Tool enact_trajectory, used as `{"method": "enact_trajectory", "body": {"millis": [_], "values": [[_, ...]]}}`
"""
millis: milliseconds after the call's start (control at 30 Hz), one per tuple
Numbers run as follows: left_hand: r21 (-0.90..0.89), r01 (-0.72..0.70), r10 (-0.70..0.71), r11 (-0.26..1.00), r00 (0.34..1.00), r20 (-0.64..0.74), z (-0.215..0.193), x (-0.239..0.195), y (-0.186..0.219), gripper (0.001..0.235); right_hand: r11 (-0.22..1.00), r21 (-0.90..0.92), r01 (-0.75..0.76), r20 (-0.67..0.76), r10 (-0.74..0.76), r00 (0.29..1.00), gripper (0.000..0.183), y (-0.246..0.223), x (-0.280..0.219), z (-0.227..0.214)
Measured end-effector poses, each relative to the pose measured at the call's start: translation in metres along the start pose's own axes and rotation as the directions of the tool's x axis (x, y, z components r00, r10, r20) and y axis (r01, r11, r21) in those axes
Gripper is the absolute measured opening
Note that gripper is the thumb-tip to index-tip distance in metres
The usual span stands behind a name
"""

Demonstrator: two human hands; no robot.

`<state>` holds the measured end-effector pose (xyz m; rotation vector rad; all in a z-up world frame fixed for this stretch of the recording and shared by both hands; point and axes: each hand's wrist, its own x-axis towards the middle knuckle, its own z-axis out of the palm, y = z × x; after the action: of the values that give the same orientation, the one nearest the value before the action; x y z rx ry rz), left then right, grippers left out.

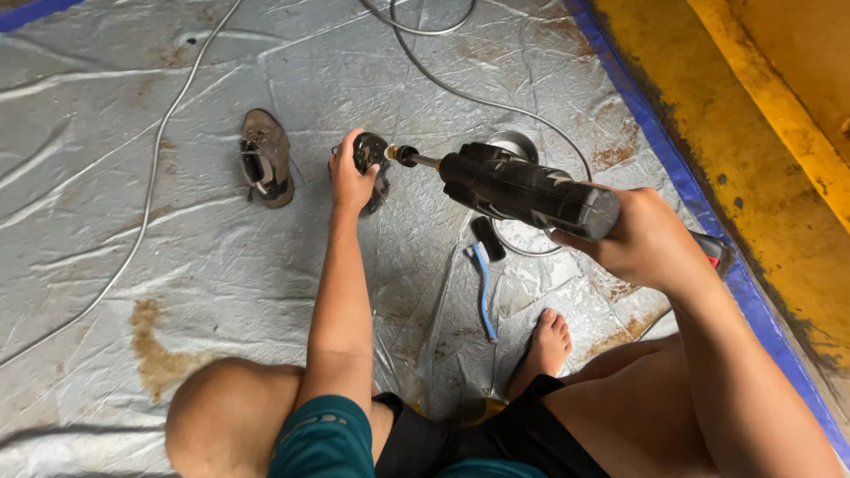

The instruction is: The person sits on a plastic sheet and cleans a brown hiking shoe using a handheld power tool with a rotating brush attachment. They scrub the shoe's upper and sole, then switch to a blue toothbrush to clean the laces and eyelets.

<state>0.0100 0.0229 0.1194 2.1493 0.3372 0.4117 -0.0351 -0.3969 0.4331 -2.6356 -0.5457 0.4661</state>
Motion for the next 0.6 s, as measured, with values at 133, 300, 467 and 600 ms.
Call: {"method": "enact_trajectory", "body": {"millis": [133, 300, 467, 600], "values": [[-0.124, 0.101, -0.102, 0.987, 0.995, -0.003, 0.001, -0.001, -0.005, 0.078, 0.997, -0.008, 0.079, -0.022, -0.079, 0.997, 0.029, 0.004, -0.003, 0.009], [-0.074, 0.088, -0.096, 0.993, 0.990, -0.104, 0.002, 0.001, -0.018, 0.077, 0.973, 0.219, 0.068, -0.098, -0.047, 0.994, 0.027, -0.022, -0.012, 0.002], [-0.103, 0.100, -0.110, 0.990, 0.989, -0.098, -0.002, -0.008, -0.018, 0.079, 0.996, 0.092, -0.020, -0.060, 0.026, 0.998, 0.035, -0.021, -0.006, 0.007], [-0.110, 0.229, -0.241, 0.967, 0.964, -0.114, -0.005, -0.019, -0.019, 0.082, 0.989, -0.073, -0.132, -0.022, 0.130, 0.991, 0.045, -0.008, 0.011, 0.018]]}}
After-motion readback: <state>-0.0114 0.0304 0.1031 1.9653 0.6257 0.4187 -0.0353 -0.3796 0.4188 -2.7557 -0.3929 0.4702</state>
